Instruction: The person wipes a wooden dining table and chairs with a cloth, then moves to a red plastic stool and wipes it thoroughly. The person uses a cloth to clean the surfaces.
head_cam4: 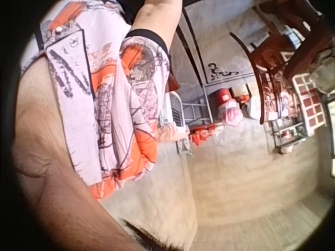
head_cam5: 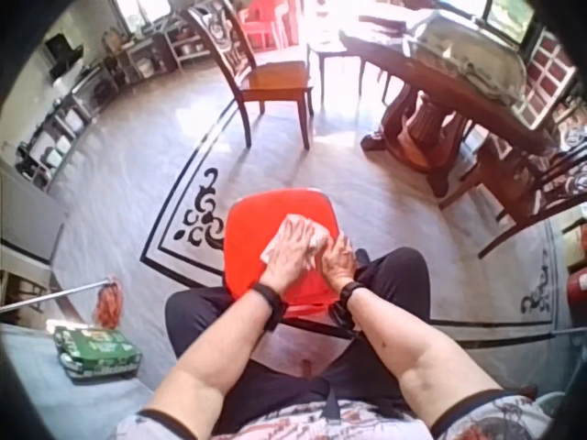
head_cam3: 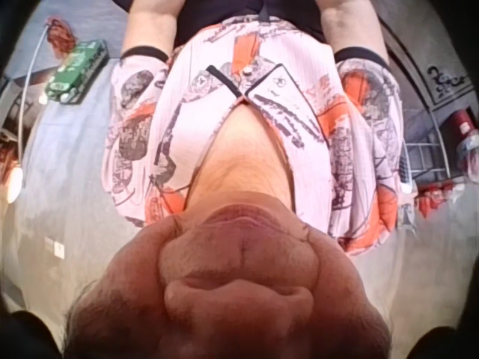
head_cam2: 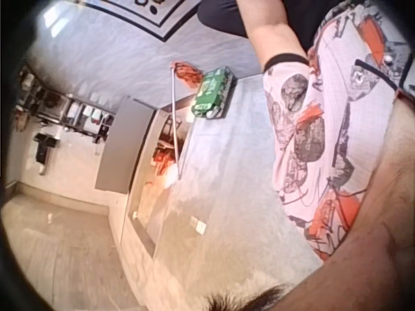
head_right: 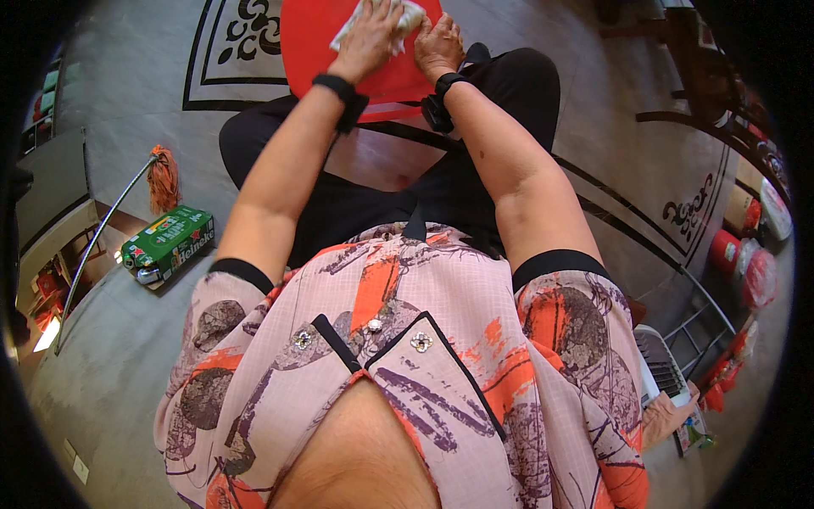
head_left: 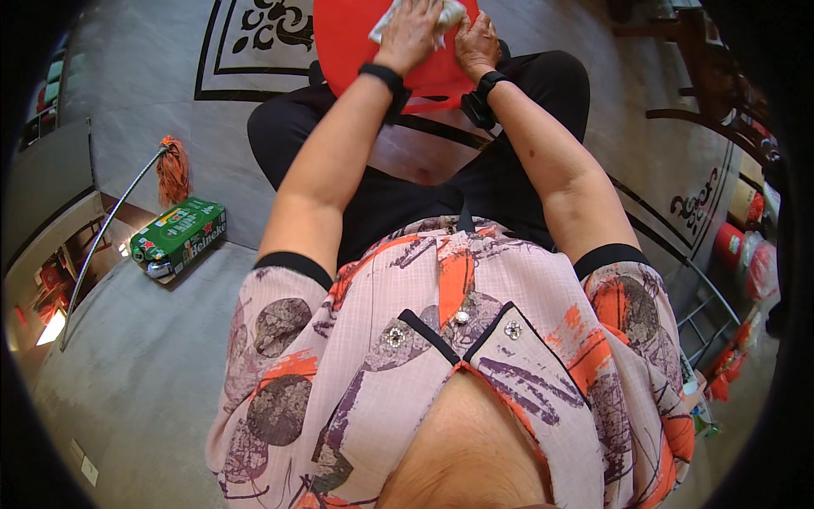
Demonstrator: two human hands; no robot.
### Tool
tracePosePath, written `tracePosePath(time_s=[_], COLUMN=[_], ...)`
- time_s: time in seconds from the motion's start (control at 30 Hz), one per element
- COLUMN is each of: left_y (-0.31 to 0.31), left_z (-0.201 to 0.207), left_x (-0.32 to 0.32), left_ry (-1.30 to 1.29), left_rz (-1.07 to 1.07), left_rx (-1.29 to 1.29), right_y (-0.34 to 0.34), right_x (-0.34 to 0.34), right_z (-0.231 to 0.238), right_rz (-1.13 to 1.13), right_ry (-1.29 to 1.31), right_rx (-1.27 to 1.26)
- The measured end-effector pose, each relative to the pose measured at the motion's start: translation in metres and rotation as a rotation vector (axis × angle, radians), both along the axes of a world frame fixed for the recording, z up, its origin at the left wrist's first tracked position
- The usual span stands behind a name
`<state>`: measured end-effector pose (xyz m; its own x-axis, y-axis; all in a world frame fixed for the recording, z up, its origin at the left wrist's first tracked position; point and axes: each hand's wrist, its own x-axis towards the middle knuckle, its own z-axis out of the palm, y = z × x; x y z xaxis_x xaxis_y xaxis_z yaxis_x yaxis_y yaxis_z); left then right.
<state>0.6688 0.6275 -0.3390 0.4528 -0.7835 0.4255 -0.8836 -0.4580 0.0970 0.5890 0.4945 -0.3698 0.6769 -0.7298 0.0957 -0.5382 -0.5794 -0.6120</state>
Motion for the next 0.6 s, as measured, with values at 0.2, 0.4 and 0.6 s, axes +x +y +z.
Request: tracePosePath(time_s=[0.2,0.4,0.6], left_y=[-0.057,0.003,0.09], left_z=[0.006,0.001,0.009], left_x=[0.06,-0.031,-0.111], left_ry=[0.266,0.165,0.304], left_rz=[0.15,0.068,0.273], left_rx=[0.138,-0.115,-0.021], right_y=[0.003,-0.001,-0.002], right_x=[-0.002,0.001,0.002], right_z=[0.011,0.005,-0.001], right_rz=[0.015,0.012,-0.004], right_ry=[-0.041,-0.016,-0.015], right_rx=[0.012,0.067,0.02])
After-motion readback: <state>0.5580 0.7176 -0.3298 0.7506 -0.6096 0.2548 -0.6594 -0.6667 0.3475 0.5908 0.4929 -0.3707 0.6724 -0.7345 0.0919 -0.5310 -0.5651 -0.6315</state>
